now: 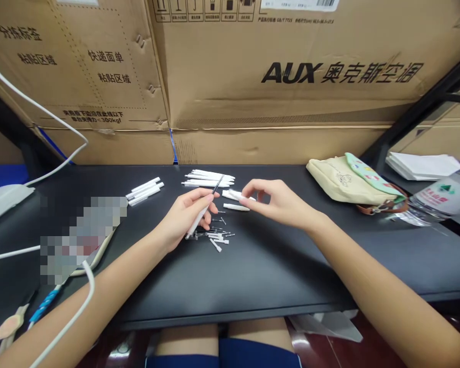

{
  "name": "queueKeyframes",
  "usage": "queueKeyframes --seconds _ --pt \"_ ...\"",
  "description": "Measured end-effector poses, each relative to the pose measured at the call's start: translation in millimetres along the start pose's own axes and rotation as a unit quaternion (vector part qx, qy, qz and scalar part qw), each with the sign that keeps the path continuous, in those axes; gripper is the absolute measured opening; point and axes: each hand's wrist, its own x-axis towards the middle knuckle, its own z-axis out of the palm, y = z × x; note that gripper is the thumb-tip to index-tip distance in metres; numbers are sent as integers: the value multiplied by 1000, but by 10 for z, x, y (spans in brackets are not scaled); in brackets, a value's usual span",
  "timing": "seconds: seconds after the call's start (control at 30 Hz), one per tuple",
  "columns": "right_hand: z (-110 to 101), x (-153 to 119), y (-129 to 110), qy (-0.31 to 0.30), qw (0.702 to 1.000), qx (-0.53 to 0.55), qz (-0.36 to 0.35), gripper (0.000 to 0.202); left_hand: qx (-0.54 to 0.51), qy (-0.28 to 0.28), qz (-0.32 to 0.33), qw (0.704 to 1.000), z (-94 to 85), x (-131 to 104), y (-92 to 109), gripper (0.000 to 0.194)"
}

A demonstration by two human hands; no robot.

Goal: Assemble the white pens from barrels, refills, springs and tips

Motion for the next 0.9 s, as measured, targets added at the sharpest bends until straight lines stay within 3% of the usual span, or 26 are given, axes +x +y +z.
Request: queueKeyframes --seconds 0.07,0.17,0.27,0.37,0.5,0.73,0.9 --pt "19 25 -12 95 987 123 40 16 9 -18 -7 1000 10 -4 -4 28" --pt "88 67 14 189 925 311 109 17 35 -58 -27 997 28 -21 -5 25" --pt "150 94 53 206 854 452 157 18 68 -97 -33 992 34 -39 -8 25" --pt "179 95 53 168 822 515 173 16 79 -117 -32 990 28 -44 -19 28" --pt "203 84 14 115 816 540 171 12 84 -120 -34 989 24 -39 -25 29" --pt "207 91 -17 146 833 503 177 14 81 -112 -34 990 33 -45 -10 30" --pt "217 79 -63 118 848 485 179 18 77 -114 -35 990 30 -43 -9 30"
